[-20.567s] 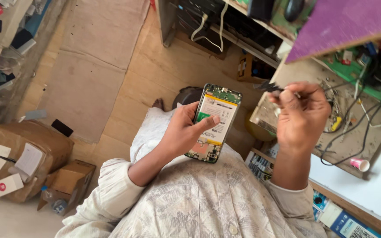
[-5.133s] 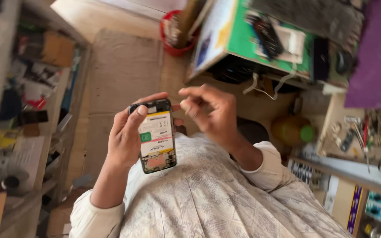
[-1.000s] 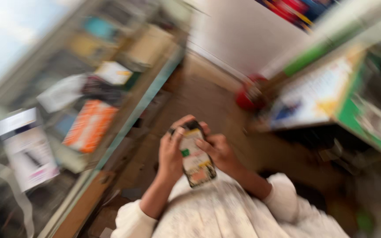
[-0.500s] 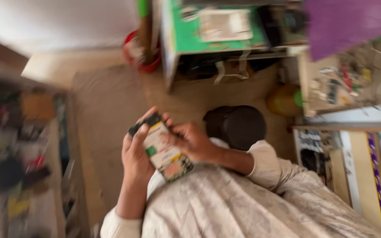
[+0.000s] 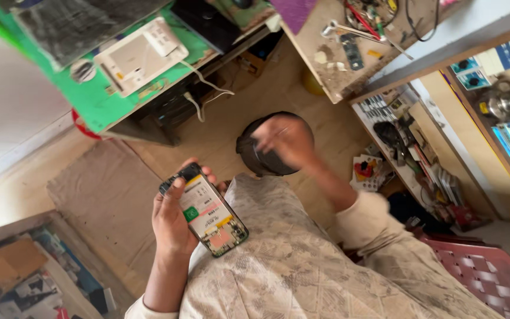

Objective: The person holds a disassembled smartphone and uses a screwdriver to remove screws from the internal frame. They then place the phone on a counter and continue unscrewing components before inspecting the device.

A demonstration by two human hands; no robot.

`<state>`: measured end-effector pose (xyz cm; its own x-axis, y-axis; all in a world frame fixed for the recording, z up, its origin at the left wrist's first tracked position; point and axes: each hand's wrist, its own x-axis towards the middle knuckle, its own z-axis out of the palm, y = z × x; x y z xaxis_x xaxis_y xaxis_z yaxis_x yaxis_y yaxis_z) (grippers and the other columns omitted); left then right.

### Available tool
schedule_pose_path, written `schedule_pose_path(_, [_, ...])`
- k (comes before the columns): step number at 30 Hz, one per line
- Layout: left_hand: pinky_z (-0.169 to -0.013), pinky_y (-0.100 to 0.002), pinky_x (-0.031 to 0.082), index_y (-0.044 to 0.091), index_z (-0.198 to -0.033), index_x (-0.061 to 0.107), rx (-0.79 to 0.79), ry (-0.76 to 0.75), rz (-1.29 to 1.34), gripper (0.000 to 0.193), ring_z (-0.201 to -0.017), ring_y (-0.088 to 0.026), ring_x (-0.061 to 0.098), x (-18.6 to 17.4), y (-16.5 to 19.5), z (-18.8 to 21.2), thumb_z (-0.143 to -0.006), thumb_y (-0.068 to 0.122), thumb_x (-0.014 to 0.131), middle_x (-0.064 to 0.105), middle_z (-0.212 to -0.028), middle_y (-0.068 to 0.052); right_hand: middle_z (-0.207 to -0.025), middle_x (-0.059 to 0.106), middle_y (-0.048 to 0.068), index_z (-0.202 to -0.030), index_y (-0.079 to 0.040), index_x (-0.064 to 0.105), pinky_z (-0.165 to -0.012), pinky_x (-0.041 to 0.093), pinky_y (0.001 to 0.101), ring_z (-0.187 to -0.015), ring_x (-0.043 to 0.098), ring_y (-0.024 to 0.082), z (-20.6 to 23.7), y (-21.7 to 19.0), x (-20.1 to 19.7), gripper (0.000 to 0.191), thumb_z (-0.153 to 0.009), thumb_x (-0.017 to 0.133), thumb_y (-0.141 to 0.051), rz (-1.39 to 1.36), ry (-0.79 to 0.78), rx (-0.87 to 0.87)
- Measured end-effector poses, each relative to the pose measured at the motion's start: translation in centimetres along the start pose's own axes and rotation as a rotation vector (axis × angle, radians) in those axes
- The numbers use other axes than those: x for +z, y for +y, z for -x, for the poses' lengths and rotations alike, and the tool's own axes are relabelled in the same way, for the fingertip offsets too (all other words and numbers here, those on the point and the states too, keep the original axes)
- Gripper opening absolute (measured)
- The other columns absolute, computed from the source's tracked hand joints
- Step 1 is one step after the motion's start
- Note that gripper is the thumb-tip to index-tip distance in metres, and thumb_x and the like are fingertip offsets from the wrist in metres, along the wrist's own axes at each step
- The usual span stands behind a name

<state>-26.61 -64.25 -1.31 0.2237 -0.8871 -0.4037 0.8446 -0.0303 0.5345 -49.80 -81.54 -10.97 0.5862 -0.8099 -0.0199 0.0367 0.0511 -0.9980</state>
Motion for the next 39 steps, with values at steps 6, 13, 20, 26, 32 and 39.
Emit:
schedule_pose_path(6, [-0.082, -0.048, 0.06, -0.01, -0.138, 0.053, -0.094, 0.024, -0.054, 0.051, -0.094, -0.034, 0.069, 1.1, -1.8, -0.9, -0.098, 0.02, 0.058, 0.067, -0.11, -0.021, -0.085, 0.075, 0.015, -0.093, -0.005, 0.075, -0.068, 0.055, 0.0376, -0.076, 0.072, 0.027, -5.4, 2.5, -23.2, 0.014, -0.093, 0.078, -0.018, 1.119, 0.625, -0.129])
schedule_pose_path(13, [-0.084, -0.048, 0.06, -0.011, -0.139, 0.051, -0.072, 0.174, -0.12, 0.052, -0.096, -0.03, 0.068, 1.5, -3.1, -0.4, -0.097, 0.021, 0.055, 0.067, -0.11, -0.022, -0.101, 0.066, 0.02, -0.099, -0.003, 0.07, -0.075, 0.055, 0.046, -0.088, 0.069, 0.036, -12.3, 1.5, -32.4, 0.011, -0.091, 0.075, -0.01, 1.341, 0.901, -0.015])
schedule_pose_path(20, [-0.087, -0.05, 0.059, -0.011, -0.141, 0.048, -0.048, 0.262, -0.036, 0.052, -0.099, -0.03, 0.067, 0.9, -3.1, 1.2, -0.099, 0.02, 0.051, 0.063, -0.113, -0.021, -0.101, 0.063, 0.021, -0.093, -0.004, 0.07, -0.079, 0.053, 0.05, -0.091, 0.066, 0.04, -14.1, 2.1, -33.4, 0.019, -0.087, 0.077, -0.021, 1.384, 0.9, 0.292])
schedule_pose_path(26, [-0.085, -0.047, 0.058, -0.01, -0.142, 0.048, -0.045, 0.307, -0.105, 0.054, -0.099, -0.029, 0.067, 0.7, -2.9, 1.5, -0.098, 0.022, 0.05, 0.064, -0.113, -0.021, -0.093, 0.068, 0.025, -0.091, -0.004, 0.072, -0.078, 0.055, 0.0522, -0.082, 0.068, 0.04, -13.8, 2.3, -34.6, 0.021, -0.089, 0.083, -0.022, 1.503, 0.809, 0.11])
schedule_pose_path(32, [-0.086, -0.048, 0.059, -0.012, -0.143, 0.047, -0.032, 0.286, -0.08, 0.055, -0.1, -0.029, 0.066, 0.7, -3.2, 1.4, -0.1, 0.022, 0.052, 0.063, -0.114, -0.021, -0.086, 0.073, 0.018, -0.087, -0.003, 0.072, -0.067, 0.057, 0.0443, -0.076, 0.072, 0.034, -13.8, 3.9, -35.7, 0.02, -0.081, 0.087, -0.015, 1.337, 0.913, 0.075])
schedule_pose_path(39, [-0.088, -0.049, 0.057, -0.011, -0.144, 0.046, -0.007, 0.234, -0.059, 0.054, -0.101, -0.03, 0.065, 0.7, -3.2, 1.0, -0.101, 0.021, 0.052, 0.062, -0.115, -0.022, -0.087, 0.075, 0.015, -0.094, 0.0, 0.067, -0.073, 0.06, 0.0381, -0.079, 0.075, 0.025, -8.2, 4.8, -36.6, 0.013, -0.092, 0.08, 0.001, 1.054, 0.941, -0.195])
